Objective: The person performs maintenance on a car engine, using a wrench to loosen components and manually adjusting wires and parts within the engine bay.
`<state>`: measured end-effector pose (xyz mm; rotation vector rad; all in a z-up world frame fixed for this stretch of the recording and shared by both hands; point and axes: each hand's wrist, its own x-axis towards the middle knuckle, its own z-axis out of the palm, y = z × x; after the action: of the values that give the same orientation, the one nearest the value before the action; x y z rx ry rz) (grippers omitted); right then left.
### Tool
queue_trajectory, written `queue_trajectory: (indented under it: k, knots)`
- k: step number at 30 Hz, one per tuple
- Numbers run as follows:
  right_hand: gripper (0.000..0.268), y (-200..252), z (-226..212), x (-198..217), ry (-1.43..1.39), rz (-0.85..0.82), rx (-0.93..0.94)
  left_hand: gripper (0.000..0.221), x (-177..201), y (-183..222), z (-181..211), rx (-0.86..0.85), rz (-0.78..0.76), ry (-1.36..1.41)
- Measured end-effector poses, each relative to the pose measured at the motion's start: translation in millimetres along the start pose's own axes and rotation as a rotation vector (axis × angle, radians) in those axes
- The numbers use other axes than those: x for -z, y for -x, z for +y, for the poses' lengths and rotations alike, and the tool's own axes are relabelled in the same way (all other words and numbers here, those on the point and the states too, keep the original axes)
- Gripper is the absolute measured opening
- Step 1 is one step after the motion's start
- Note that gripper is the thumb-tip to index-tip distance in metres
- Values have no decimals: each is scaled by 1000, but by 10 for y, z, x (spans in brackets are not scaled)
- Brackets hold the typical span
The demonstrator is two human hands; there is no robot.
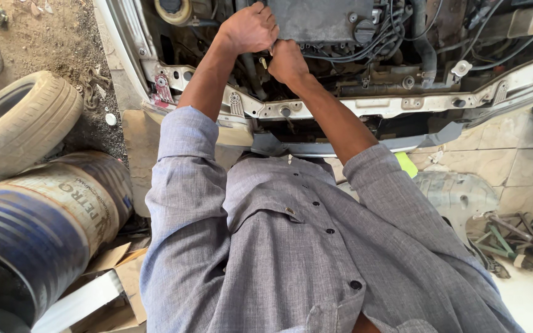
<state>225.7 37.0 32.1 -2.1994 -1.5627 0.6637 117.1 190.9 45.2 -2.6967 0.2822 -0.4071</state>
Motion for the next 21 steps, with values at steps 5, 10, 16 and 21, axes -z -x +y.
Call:
queue_trajectory:
  k: [5, 10, 16, 21]
  knots:
    - [12, 7, 17, 14, -32, -9, -17, 21, -12, 1, 28, 35, 32, -5]
    - [14, 0, 43, -1, -12, -20, 24, 24, -11, 29, 57, 74, 14, -11]
    - [16, -34, 60, 1, -10, -10, 42, 21, -129, 40, 83, 83, 5, 34]
    - [49, 145, -192, -59, -26, 294, -167, 25, -210, 30, 52, -22, -14, 53]
